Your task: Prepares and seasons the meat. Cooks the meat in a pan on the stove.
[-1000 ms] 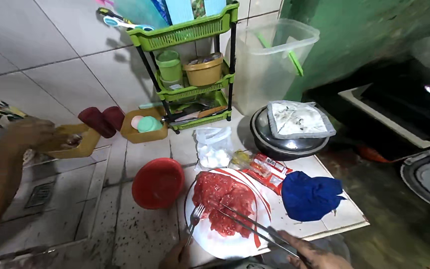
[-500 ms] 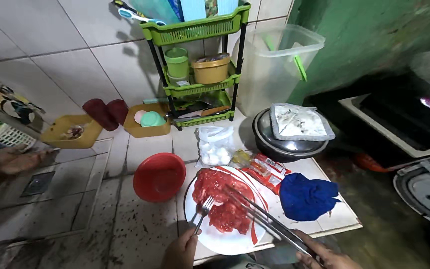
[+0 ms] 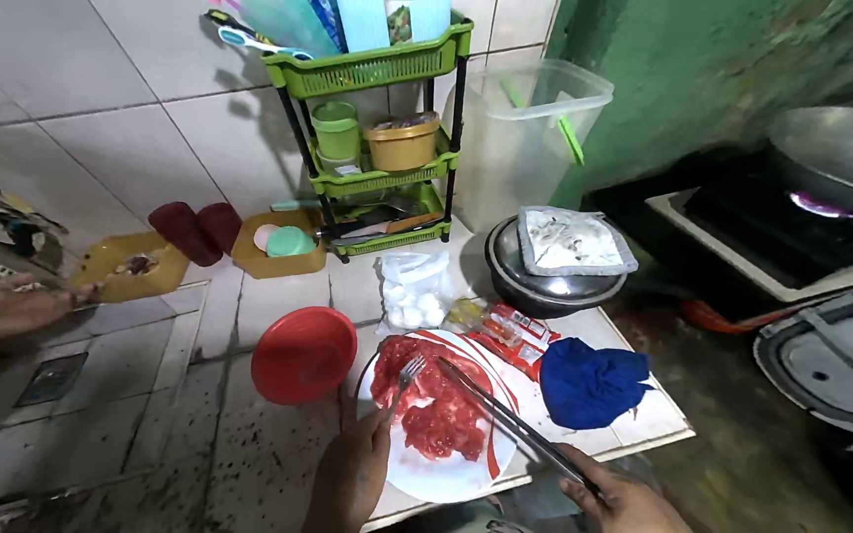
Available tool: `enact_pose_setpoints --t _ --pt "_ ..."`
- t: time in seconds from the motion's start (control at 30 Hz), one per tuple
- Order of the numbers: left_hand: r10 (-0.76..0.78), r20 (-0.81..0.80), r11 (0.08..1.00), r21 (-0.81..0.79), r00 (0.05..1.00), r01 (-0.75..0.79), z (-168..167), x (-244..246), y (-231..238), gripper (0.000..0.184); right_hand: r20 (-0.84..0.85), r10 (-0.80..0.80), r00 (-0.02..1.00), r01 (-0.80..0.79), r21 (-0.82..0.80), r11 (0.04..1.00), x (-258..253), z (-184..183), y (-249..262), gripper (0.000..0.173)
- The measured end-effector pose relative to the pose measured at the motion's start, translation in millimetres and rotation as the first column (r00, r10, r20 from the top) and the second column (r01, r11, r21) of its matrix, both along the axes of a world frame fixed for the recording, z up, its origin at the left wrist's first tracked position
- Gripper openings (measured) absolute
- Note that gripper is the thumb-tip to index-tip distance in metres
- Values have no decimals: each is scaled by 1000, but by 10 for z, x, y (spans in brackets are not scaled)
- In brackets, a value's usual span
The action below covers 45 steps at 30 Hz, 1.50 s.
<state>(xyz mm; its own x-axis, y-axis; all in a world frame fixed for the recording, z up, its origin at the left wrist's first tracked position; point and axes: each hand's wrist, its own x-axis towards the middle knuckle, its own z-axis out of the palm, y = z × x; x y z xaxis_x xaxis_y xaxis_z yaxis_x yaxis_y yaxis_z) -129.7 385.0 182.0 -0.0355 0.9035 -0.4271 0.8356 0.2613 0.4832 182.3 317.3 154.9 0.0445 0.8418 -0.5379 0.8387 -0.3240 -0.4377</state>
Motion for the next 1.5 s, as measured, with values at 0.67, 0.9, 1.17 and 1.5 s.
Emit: enact_pose_setpoints --t 0.67,0.9,1.17,1.5 --pt "-69 -262 996 33 963 81 -298 276 -233 42 442 134 887 -386 551 740 39 158 129 52" --pt "-4 -38 1000 -17 999 4 -292 113 -298 41 317 157 935 -291 436 852 73 329 107 51" --pt "-44 -212 997 53 976 56 -379 187 -291 41 439 123 890 -372 544 752 -81 96 168 49" --pt "-58 -261 998 13 964 63 -340 233 -232 42 274 107 956 -223 438 871 -34 -94 85 47"
